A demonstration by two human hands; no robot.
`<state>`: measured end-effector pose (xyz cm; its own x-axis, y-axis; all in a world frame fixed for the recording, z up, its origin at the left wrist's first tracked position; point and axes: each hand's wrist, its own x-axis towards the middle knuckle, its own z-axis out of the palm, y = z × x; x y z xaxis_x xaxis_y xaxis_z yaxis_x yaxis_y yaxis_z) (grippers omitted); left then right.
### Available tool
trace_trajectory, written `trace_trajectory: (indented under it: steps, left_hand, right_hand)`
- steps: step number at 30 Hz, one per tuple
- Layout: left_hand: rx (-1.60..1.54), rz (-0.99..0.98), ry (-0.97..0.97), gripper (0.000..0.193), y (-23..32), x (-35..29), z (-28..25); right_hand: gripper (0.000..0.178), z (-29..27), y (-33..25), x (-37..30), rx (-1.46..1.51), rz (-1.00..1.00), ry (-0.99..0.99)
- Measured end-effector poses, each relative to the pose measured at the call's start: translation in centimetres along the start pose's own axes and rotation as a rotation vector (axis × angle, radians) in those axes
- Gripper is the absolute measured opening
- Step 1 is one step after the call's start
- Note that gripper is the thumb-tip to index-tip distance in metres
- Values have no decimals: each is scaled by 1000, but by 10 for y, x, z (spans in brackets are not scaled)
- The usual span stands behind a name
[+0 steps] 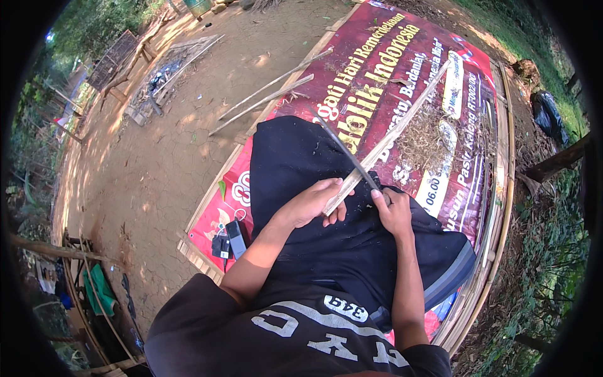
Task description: The person sits cross-legged on a tarp and uses a large knife to shave and sharpen a long, thin bamboo stick. They hold the stick with their left hand and repeatedly scrape the blade along its length to remove the outer layer, creating wood shavings.
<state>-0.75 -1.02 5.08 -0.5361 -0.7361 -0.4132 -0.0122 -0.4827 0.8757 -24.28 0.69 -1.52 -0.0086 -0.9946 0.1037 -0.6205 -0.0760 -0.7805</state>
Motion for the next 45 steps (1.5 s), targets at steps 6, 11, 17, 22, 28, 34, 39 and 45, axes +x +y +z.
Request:
trace_trajectory:
  steps: [6,11,17,22,28,34,39,45]
  left_hand:
    - [121,3,101,50,-21,17,-3]
    - [396,130,146,51,-7,18,19]
    - [48,146,47,46,-33,36,39]
    - [-429,-73,-121,42,-54,41,30]
    - [-184,-120,-60,48,-59,34,28]
    - [-54,-2,-113,49,-38,12,47]
    - [71,36,-78,45,-39,5,48]
    - [-143,-47,-125,41,-36,6,42]
  right_hand:
    - [53,7,-6,-3,-105,20,-43]
    - [51,4,14,7,15,47,114]
    - [49,-15,12,-1,35,-45,123]
    - [58,-26,6,-2,-209,18,-153]
    - [59,-29,21,-5,-242,73,-156]
    - [55,-30,6,-37,4,59,-151]
    - [54,-41,37,-28,-327,49,6]
    - [58,-38,11,-34,-94,126,-65]
